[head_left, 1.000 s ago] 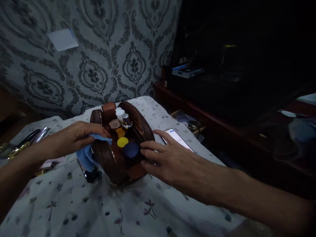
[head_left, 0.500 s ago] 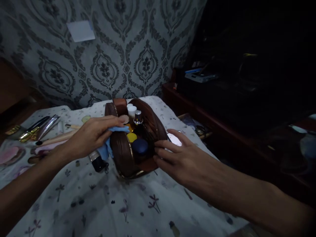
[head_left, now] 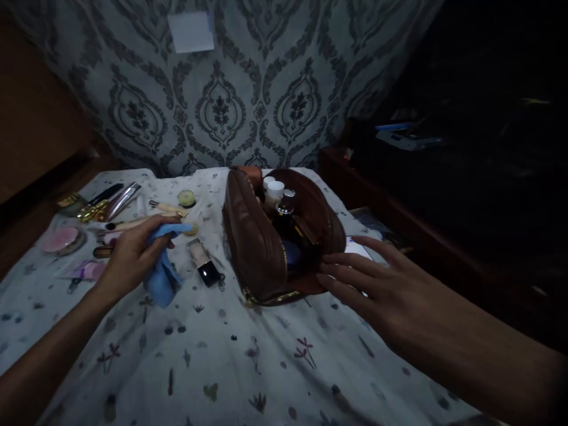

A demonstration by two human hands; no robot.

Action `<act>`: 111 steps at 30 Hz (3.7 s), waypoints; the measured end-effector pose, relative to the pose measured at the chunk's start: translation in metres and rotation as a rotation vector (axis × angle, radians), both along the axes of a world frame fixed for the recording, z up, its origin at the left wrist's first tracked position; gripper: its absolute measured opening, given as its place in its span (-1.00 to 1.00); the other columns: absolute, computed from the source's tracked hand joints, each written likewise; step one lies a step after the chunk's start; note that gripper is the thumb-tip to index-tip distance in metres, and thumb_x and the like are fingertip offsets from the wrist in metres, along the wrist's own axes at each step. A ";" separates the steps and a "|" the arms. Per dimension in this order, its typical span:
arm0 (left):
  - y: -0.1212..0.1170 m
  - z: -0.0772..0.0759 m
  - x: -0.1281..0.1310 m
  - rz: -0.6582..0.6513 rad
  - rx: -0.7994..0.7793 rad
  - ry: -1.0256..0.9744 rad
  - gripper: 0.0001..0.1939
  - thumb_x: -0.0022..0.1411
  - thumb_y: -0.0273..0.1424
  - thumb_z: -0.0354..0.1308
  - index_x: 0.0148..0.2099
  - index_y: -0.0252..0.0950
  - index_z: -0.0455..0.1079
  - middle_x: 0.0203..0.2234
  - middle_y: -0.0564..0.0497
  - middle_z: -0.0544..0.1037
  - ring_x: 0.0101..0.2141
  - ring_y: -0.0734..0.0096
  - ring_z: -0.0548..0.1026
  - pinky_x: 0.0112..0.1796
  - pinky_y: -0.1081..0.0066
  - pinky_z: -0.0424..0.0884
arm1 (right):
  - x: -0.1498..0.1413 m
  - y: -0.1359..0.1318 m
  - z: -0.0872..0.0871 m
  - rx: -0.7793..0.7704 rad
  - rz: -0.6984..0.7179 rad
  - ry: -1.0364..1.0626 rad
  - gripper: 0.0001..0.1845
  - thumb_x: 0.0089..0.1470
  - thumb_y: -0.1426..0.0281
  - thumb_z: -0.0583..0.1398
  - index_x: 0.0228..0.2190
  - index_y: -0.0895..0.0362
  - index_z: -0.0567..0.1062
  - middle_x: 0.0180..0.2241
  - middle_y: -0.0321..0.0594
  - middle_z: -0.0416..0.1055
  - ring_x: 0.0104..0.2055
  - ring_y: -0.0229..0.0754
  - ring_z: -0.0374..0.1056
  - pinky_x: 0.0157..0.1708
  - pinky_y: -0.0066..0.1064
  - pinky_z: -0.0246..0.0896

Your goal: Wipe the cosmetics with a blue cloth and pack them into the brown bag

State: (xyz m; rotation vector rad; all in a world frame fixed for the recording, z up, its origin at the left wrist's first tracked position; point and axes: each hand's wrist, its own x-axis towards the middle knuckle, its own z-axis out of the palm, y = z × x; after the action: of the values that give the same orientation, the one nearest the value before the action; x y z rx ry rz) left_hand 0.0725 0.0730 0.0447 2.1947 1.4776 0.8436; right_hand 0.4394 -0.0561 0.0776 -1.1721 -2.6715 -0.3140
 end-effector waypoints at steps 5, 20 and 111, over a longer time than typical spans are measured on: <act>-0.003 -0.031 -0.010 -0.073 0.004 0.072 -0.57 0.35 -0.16 -0.04 0.07 -0.29 0.43 -0.09 -0.12 0.60 -0.11 0.12 0.55 -0.07 0.24 0.45 | -0.031 -0.004 0.019 0.088 0.124 0.124 -0.63 0.29 0.58 -0.03 -0.08 0.11 0.50 -0.14 -0.08 0.57 -0.02 -0.06 0.44 0.05 -0.12 0.30; 0.004 -0.067 -0.007 -0.610 0.224 0.458 -0.61 0.44 -0.18 -0.07 0.21 -0.09 0.38 0.11 -0.07 0.48 0.21 0.14 0.30 0.04 0.29 0.45 | -0.170 0.004 -0.080 -0.702 -0.209 0.448 -0.19 0.18 0.49 0.08 0.35 0.48 -0.11 0.40 0.38 -0.26 0.45 0.27 -0.25 0.37 0.09 -0.11; -0.080 -0.041 0.001 0.076 0.186 -0.283 -0.57 0.40 -0.15 -0.06 -0.50 -0.21 0.11 -0.64 0.17 0.17 -0.56 0.48 0.19 -0.48 0.45 0.14 | -0.191 0.000 -0.114 -1.472 0.191 1.663 -0.43 -0.03 0.12 0.39 -0.05 0.09 0.41 -0.20 -0.22 0.46 -0.40 -0.26 0.44 -0.54 -0.47 0.43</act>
State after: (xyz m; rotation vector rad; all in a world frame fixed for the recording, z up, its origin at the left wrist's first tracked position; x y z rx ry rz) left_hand 0.0740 -0.0067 0.0040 2.0484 1.3972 1.3046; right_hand 0.2482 -0.0563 -0.0368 -0.5959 -1.0587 1.9105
